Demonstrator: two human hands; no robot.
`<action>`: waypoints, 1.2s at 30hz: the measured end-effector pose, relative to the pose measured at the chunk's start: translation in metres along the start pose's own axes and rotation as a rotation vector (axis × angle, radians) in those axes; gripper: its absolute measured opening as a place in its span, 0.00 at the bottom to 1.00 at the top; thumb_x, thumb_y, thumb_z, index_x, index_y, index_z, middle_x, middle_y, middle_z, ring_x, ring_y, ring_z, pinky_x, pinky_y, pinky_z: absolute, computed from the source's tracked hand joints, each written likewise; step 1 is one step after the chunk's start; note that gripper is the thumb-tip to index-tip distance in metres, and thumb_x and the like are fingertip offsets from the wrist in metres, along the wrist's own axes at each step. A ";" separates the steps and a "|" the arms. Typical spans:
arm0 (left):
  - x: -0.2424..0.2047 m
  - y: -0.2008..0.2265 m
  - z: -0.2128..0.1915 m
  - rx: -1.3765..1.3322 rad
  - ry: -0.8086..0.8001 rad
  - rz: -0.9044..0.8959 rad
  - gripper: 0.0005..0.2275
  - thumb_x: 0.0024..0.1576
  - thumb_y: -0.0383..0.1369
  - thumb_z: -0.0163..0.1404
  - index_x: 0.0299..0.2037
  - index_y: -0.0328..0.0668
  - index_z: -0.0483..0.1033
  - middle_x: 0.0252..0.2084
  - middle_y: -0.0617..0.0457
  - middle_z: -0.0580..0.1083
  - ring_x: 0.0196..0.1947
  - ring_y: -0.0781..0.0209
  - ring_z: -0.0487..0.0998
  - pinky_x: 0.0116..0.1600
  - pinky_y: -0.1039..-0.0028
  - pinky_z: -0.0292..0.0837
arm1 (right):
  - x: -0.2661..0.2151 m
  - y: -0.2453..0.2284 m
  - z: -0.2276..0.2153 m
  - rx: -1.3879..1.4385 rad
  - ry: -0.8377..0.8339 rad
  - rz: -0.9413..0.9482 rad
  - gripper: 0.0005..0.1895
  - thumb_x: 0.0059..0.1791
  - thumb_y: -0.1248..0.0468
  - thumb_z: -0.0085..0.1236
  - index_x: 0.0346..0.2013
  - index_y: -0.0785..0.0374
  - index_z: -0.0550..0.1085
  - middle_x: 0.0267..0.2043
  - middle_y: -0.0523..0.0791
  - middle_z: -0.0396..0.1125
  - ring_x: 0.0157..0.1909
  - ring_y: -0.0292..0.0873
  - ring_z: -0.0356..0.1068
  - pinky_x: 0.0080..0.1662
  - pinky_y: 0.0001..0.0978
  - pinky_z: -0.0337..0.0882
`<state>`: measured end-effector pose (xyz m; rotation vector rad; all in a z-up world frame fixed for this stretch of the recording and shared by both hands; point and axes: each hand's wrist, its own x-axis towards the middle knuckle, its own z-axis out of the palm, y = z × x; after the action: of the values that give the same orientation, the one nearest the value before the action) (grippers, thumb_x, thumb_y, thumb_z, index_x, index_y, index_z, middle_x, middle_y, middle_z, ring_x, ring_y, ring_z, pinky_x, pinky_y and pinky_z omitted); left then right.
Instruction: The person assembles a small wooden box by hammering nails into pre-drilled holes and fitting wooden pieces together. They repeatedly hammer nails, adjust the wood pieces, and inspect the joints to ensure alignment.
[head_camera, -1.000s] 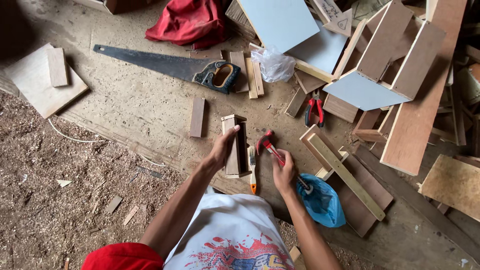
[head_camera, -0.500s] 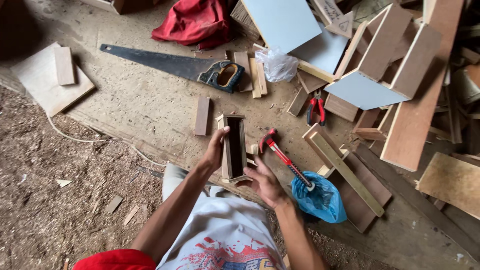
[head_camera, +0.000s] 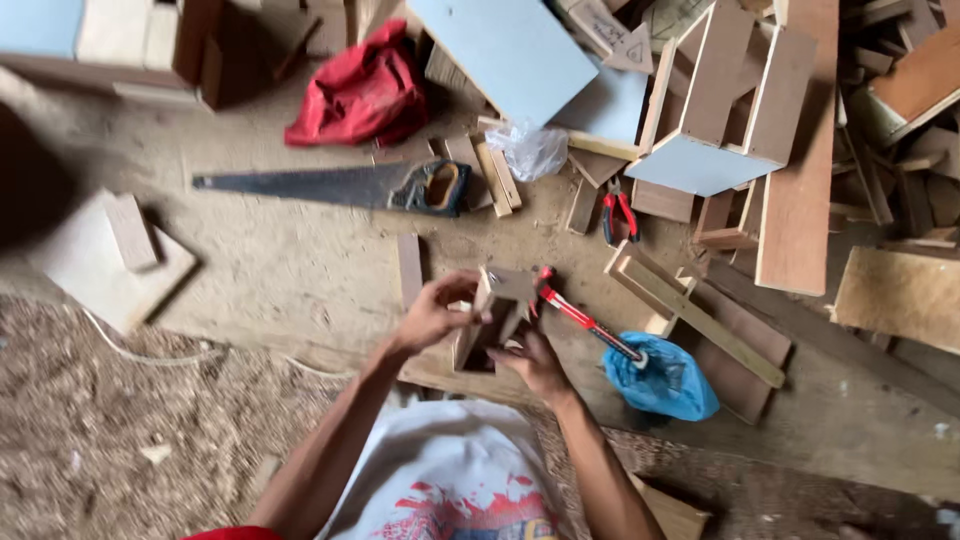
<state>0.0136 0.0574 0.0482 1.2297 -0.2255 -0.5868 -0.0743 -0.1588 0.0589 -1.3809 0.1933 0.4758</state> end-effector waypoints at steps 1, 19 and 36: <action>-0.002 0.005 0.000 0.041 -0.015 -0.046 0.28 0.50 0.26 0.66 0.62 0.33 0.71 0.54 0.46 0.77 0.55 0.54 0.76 0.61 0.63 0.74 | 0.001 -0.002 0.004 -0.021 0.002 -0.020 0.33 0.44 0.70 0.64 0.64 0.64 0.67 0.61 0.46 0.69 0.64 0.44 0.67 0.64 0.39 0.67; 0.023 0.137 -0.053 0.824 -0.309 0.324 0.30 0.40 0.25 0.68 0.56 0.43 0.76 0.49 0.51 0.78 0.50 0.56 0.78 0.56 0.68 0.76 | 0.012 -0.090 0.076 -1.007 0.614 -0.501 0.29 0.43 0.62 0.70 0.57 0.63 0.74 0.56 0.51 0.73 0.60 0.53 0.70 0.62 0.47 0.68; 0.054 0.100 -0.063 0.114 -0.022 -0.323 0.22 0.57 0.38 0.59 0.59 0.32 0.73 0.44 0.49 0.79 0.42 0.63 0.75 0.48 0.72 0.68 | -0.016 -0.079 0.040 0.254 0.577 -0.112 0.30 0.41 0.63 0.72 0.58 0.59 0.75 0.41 0.37 0.69 0.42 0.30 0.65 0.43 0.24 0.67</action>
<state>0.1181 0.1013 0.1117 1.3816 -0.0792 -0.8764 -0.0606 -0.1320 0.1438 -1.2406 0.6211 -0.0526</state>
